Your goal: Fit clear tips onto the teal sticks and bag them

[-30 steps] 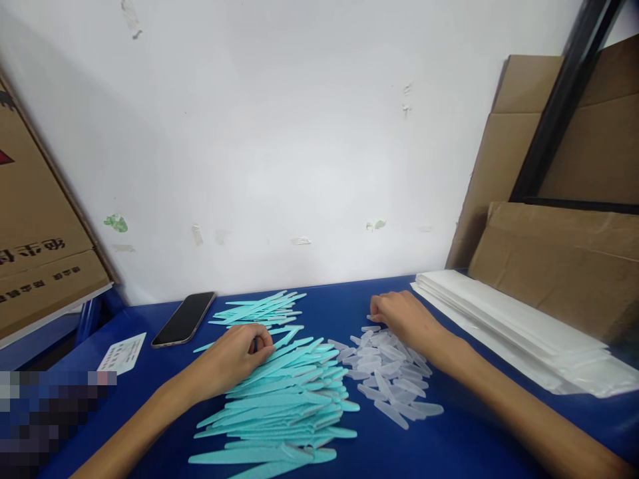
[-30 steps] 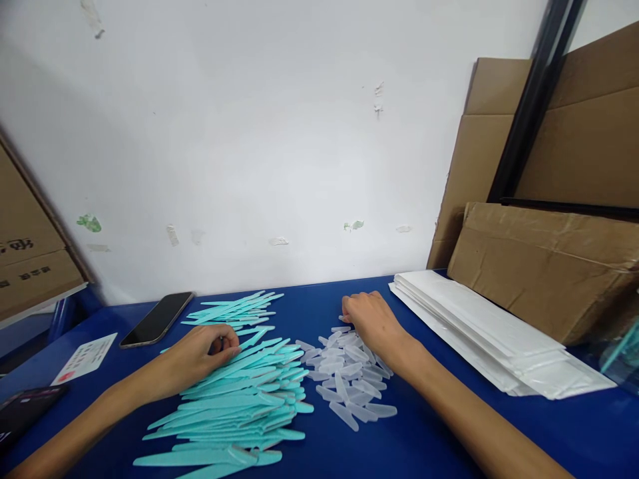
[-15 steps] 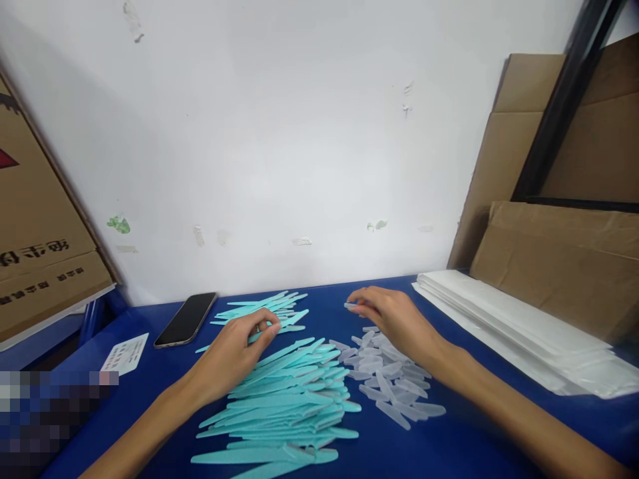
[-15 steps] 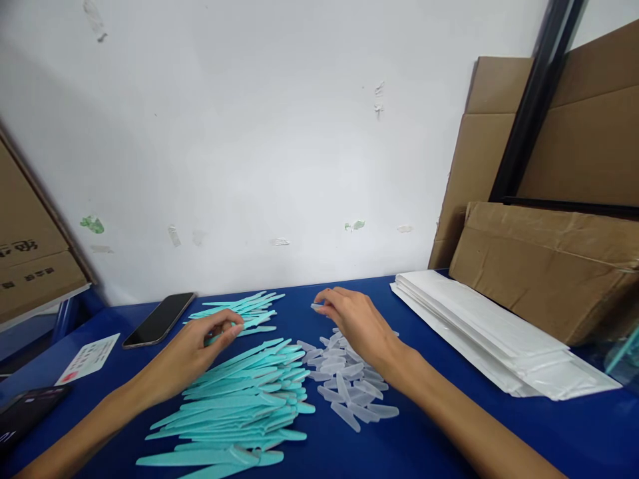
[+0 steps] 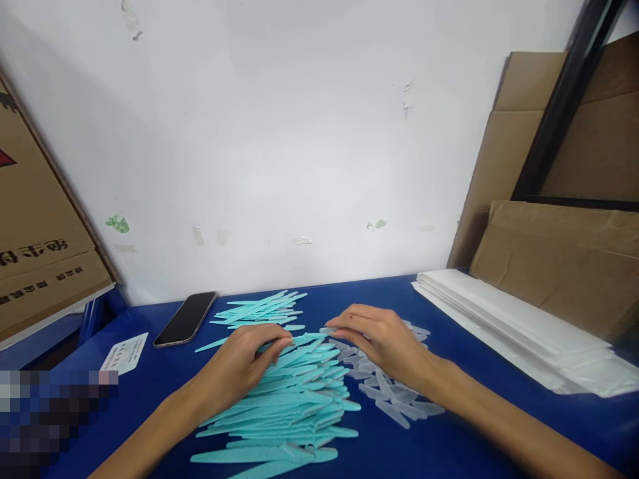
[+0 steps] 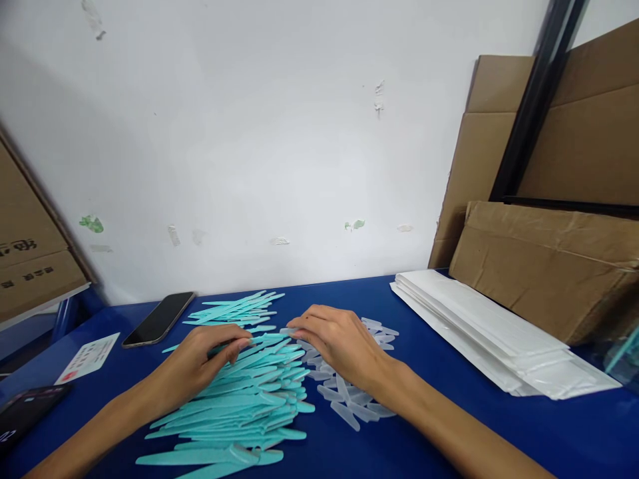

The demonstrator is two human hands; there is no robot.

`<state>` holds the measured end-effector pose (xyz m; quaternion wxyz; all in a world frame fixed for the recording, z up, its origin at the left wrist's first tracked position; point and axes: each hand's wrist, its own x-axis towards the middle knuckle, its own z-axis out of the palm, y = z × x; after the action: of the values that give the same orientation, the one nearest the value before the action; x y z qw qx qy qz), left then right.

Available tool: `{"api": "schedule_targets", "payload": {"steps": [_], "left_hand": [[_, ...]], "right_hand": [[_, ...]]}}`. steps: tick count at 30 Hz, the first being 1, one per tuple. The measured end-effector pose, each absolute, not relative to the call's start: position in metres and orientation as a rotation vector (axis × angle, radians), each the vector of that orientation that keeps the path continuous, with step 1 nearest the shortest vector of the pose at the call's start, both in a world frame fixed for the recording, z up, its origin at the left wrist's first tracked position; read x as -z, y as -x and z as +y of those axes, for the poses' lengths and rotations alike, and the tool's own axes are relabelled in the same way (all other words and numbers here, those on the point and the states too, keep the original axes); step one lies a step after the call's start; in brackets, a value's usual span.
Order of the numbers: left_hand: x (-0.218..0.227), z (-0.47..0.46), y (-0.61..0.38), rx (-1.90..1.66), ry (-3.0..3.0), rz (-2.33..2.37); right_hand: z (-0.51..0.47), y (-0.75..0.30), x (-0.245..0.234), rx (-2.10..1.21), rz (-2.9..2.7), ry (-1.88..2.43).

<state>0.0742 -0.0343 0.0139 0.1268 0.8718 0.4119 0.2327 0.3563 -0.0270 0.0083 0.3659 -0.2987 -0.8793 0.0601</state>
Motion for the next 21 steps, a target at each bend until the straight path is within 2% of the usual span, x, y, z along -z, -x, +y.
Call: {"api": "schedule_targets", "payload": {"steps": [13, 21], "left_hand": [[-0.014, -0.037, -0.075, -0.735, -2.514, 1.182], [-0.020, -0.046, -0.086, -0.714, -2.525, 1.116]], "right_hand": [[-0.028, -0.357, -0.015, -0.138, -2.264, 0.763], [-0.039, -0.343, -0.009, -0.378, -2.191, 0.740]]}}
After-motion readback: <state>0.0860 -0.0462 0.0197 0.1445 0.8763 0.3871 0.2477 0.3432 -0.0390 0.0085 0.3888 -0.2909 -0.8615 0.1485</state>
